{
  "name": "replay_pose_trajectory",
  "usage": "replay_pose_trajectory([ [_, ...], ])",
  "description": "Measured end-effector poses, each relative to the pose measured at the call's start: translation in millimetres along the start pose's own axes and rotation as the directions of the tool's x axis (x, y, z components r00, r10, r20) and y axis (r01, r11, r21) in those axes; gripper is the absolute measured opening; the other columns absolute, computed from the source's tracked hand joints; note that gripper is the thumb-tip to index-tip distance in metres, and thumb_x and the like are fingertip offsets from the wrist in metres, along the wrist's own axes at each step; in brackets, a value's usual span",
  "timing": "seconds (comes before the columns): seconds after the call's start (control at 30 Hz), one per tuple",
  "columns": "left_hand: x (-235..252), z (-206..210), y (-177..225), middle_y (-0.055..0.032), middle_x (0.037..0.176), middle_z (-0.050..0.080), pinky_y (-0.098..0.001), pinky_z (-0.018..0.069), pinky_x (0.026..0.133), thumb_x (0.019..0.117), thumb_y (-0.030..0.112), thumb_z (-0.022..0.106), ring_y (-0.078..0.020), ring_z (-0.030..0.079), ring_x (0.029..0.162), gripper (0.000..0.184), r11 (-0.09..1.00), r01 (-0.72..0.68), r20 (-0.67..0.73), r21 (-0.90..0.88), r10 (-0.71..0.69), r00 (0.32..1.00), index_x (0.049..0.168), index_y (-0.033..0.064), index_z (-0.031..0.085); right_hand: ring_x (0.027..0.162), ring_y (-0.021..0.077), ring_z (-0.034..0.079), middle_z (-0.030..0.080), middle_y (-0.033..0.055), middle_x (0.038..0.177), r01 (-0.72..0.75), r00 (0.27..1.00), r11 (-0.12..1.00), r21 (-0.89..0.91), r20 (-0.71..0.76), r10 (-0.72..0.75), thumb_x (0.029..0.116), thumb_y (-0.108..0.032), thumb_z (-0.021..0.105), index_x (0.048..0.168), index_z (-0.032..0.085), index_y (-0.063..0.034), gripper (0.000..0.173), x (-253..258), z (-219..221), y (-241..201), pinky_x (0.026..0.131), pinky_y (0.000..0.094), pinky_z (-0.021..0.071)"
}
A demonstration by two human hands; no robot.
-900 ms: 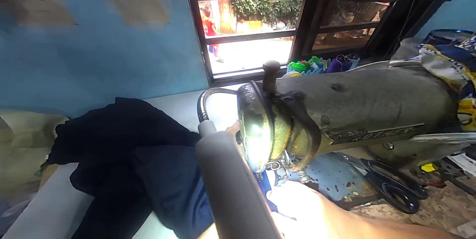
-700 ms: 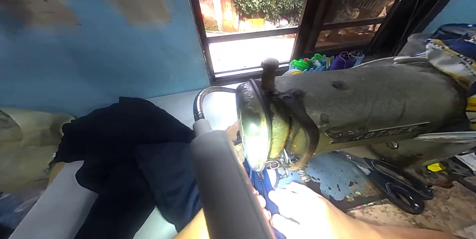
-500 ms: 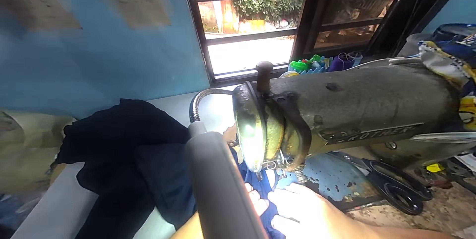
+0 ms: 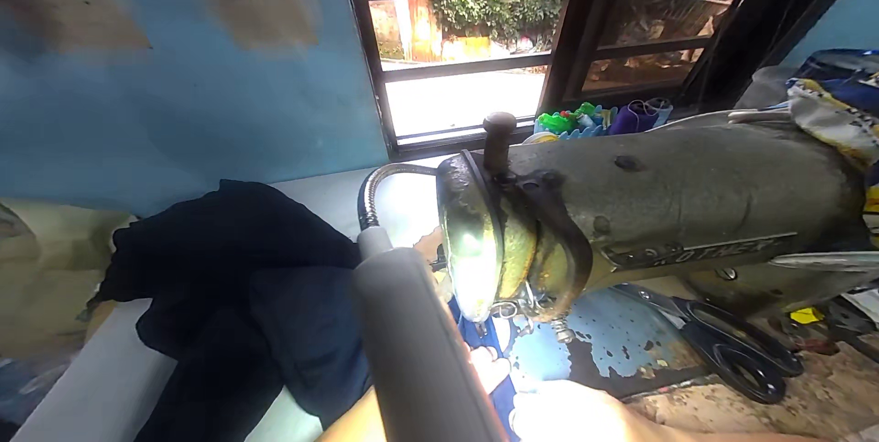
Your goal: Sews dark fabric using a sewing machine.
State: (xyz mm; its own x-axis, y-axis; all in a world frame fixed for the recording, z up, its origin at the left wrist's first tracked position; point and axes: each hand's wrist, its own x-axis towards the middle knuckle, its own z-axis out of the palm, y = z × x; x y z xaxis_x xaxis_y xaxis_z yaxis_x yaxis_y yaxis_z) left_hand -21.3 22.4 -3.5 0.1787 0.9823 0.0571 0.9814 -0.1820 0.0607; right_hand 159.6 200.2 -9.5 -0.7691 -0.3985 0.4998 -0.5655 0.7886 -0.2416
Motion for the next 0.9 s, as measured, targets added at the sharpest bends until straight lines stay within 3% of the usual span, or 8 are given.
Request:
replay_pose_trajectory([
  [0.17,-0.6,13.8,-2.2,-0.0092,0.130,0.068,-0.0482,0.0476,0.085,0.1024,0.024,0.037,-0.0291,0.065,0.109,0.045,0.997,-0.024,-0.159,0.070,0.035,0.987,0.137,0.0125,0.062,0.084,0.0334,0.070,0.070,0.0202,0.089,-0.005,1.000,1.000,0.026,0.027,0.004,0.0993,-0.008,0.051,0.089,0.068,0.0022,0.022,1.3,-2.0,0.0,0.077,0.0415,0.0569],
  [0.23,1.3,-0.6,0.8,-0.0127,0.136,0.065,-0.0509,0.0448,0.087,0.1010,0.028,0.038,-0.0321,0.063,0.116,0.048,0.999,0.013,-0.026,-0.033,-0.014,1.000,0.139,0.0094,0.061,0.091,0.0335,0.071,0.072,0.0196,0.093,-0.049,0.993,0.999,-0.015,0.108,0.050,0.0985,-0.010,0.051,0.089,0.068,0.0012,0.022,4.1,-4.7,-2.5,0.079,0.0412,0.0566],
  [0.3,4.4,-20.2,3.7,-0.0149,0.146,0.059,-0.0547,0.0386,0.103,0.0999,0.027,0.042,-0.0337,0.057,0.131,0.049,0.975,0.101,0.135,-0.198,-0.075,0.988,0.141,0.0080,0.060,0.090,0.0323,0.070,0.070,0.0181,0.091,-0.063,0.985,0.997,-0.042,0.158,0.069,0.0974,-0.010,0.050,0.088,0.068,0.0001,0.022,6.7,-6.2,-3.1,0.075,0.0400,0.0548],
  [0.4,-1.6,-5.6,-5.5,-0.0155,0.142,0.061,-0.0565,0.0382,0.100,0.0982,0.024,0.045,-0.0337,0.061,0.124,0.035,0.977,-0.031,-0.028,-0.211,0.025,0.999,0.117,0.0099,0.071,0.085,0.0318,0.069,0.069,0.0181,0.089,-0.084,0.981,0.996,-0.033,0.172,0.089,0.0974,-0.010,0.049,0.085,0.066,-0.0005,0.023,8.9,-7.2,-2.3,0.071,0.0408,0.0542],
  [0.5,-2.0,-11.4,-5.5,-0.0179,0.145,0.059,-0.0588,0.0323,0.107,0.0975,0.023,0.048,-0.0343,0.058,0.129,0.032,0.965,-0.019,0.024,-0.263,0.026,0.999,0.112,0.0064,0.072,0.093,0.0314,0.070,0.070,0.0188,0.095,-0.076,0.989,0.995,-0.059,0.125,0.083,0.0994,-0.012,0.045,0.086,0.066,-0.0012,0.027,5.4,-2.1,1.0,0.080,0.0408,0.0549],
  [0.67,-3.6,-12.6,-1.1,-0.0120,0.141,0.063,-0.0575,0.0335,0.109,0.0999,0.028,0.046,-0.0300,0.060,0.129,0.036,0.974,-0.009,-0.050,-0.225,-0.002,0.999,0.120,0.0084,0.068,0.103,0.0332,0.069,0.070,0.0198,0.102,-0.146,0.980,0.988,-0.058,0.126,0.152,0.1015,-0.014,0.046,0.089,0.069,-0.0022,0.029,6.0,-2.3,0.3,0.090,0.0450,0.0527],
  [0.77,-6.5,-7.2,-0.9,-0.0096,0.141,0.062,-0.0600,0.0307,0.112,0.0999,0.029,0.047,-0.0290,0.057,0.133,0.041,0.973,0.011,-0.050,-0.229,-0.023,0.998,0.132,0.0092,0.064,0.119,0.0386,0.066,0.069,0.0251,0.125,-0.304,0.944,0.953,-0.001,0.133,0.301,0.1012,-0.016,0.050,0.101,0.074,0.0009,0.029,8.7,-7.8,-9.4,0.100,0.0503,0.0496],
  [0.9,-10.8,10.3,-6.0,-0.0069,0.141,0.063,-0.0581,0.0349,0.110,0.1036,0.027,0.040,-0.0276,0.057,0.131,0.040,0.998,-0.064,-0.192,-0.030,0.057,0.980,0.133,0.0152,0.064,0.131,0.0356,0.057,0.064,0.0201,0.133,-0.193,0.970,0.973,-0.123,0.123,0.208,0.1049,-0.023,0.043,0.106,0.071,-0.0118,0.030,-29.5,47.6,14.7,0.102,0.0493,0.0474],
])
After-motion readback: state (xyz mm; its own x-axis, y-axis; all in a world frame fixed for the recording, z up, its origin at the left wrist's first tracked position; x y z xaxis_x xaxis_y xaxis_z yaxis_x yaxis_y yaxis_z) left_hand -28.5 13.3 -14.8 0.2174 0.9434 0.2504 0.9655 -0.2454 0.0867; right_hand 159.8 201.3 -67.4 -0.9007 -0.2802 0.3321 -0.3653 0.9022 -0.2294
